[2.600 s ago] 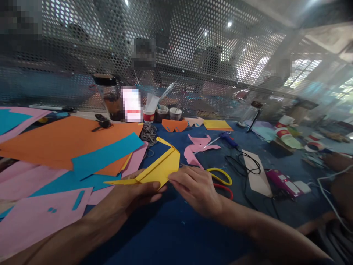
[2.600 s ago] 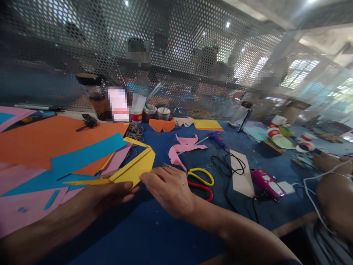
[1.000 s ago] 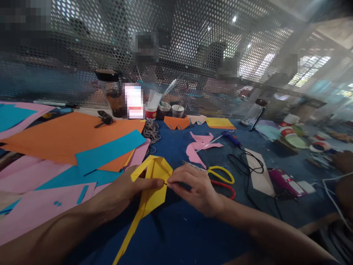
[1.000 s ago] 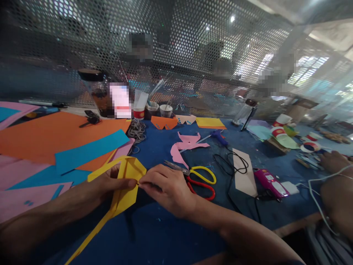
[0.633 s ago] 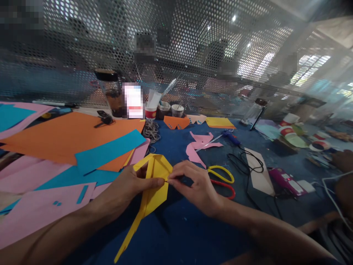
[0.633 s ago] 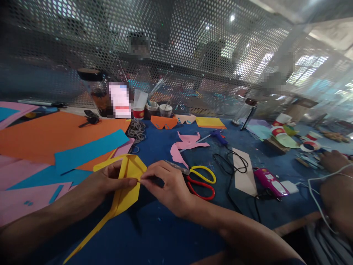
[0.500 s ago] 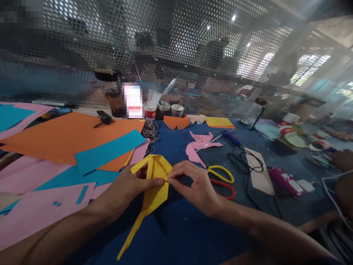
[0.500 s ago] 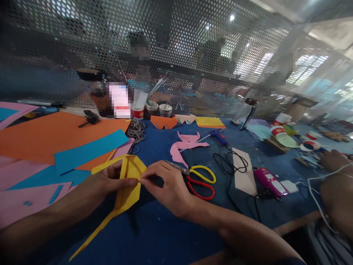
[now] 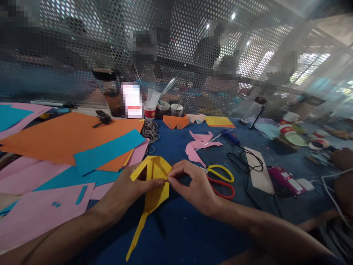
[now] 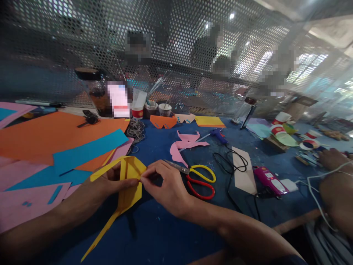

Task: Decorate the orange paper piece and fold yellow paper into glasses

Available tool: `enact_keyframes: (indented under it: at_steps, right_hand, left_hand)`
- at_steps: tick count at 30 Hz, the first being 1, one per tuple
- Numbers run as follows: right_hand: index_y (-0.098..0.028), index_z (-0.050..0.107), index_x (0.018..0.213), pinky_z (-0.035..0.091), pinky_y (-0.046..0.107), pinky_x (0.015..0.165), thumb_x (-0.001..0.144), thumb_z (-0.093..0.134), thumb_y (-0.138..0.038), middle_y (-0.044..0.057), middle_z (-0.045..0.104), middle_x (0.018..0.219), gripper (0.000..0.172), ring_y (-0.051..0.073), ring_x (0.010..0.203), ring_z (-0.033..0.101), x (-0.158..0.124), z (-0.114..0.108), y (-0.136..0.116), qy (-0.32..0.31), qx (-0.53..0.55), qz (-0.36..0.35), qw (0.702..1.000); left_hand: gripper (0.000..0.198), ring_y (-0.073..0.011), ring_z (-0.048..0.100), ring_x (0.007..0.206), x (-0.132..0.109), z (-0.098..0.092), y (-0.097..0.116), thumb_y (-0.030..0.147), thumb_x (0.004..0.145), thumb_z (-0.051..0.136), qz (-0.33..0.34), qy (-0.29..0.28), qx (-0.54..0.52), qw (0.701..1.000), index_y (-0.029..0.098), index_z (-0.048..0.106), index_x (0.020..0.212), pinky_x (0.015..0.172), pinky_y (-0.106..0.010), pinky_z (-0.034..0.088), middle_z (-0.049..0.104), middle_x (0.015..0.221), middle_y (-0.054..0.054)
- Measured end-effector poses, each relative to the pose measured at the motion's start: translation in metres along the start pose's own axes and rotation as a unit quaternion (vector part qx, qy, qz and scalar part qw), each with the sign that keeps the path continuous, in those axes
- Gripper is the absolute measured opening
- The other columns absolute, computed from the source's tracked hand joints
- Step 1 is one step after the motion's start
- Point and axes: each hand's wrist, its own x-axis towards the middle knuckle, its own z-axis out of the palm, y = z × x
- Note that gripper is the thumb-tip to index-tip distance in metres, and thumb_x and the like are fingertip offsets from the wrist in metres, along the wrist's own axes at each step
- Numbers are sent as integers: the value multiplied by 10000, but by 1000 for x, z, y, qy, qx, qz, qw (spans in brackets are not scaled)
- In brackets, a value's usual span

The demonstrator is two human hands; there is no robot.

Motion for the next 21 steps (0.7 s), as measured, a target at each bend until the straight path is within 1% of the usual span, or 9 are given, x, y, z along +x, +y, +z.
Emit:
enact_keyframes:
  at_steps: [4, 10, 13, 16, 21]
  right_hand:
    - [-206, 701, 886, 587, 277, 762, 900, 714, -142, 19, 724, 907, 67, 152, 853, 706, 0, 2, -1, 7, 1, 6, 1000]
    - [-195, 688, 868, 584, 253, 727, 885, 704, -115, 16, 715, 892, 83, 142, 828, 699, 1, 3, -1, 11, 13, 23, 1000]
    - [-196, 679, 859, 583, 267, 729, 888, 701, -134, 19, 718, 897, 72, 152, 838, 701, 0, 2, -1, 8, 5, 42, 999]
    - [-194, 677, 860, 576, 277, 724, 894, 698, -150, 24, 725, 897, 59, 157, 830, 700, 0, 2, 0, 7, -6, 53, 999]
    - [-195, 679, 874, 568, 291, 726, 897, 695, -169, 18, 727, 877, 38, 157, 795, 692, -2, 2, 1, 6, -15, 67, 998]
  left_hand:
    - [427, -262, 713, 860, -1, 1, 2, 483, 727, 888, 5, -3, 8, 1000, 220, 725, 1022, 761, -373, 547, 776, 950, -60]
    - [412, -263, 716, 850, -2, 2, 4, 464, 706, 899, -4, -2, -1, 1000, 213, 711, 971, 749, -369, 548, 782, 939, -67]
    - [410, -258, 714, 833, -1, 3, 3, 434, 690, 900, -9, 2, -9, 1000, 206, 709, 972, 757, -374, 550, 780, 943, -66]
    - [387, -264, 717, 874, -1, 4, 5, 402, 685, 894, -11, -6, -27, 1000, 208, 704, 961, 800, -383, 557, 772, 917, -52]
    - [395, -269, 716, 884, -2, 6, 9, 403, 643, 903, -17, -3, -29, 999, 210, 684, 909, 814, -398, 564, 758, 902, -45]
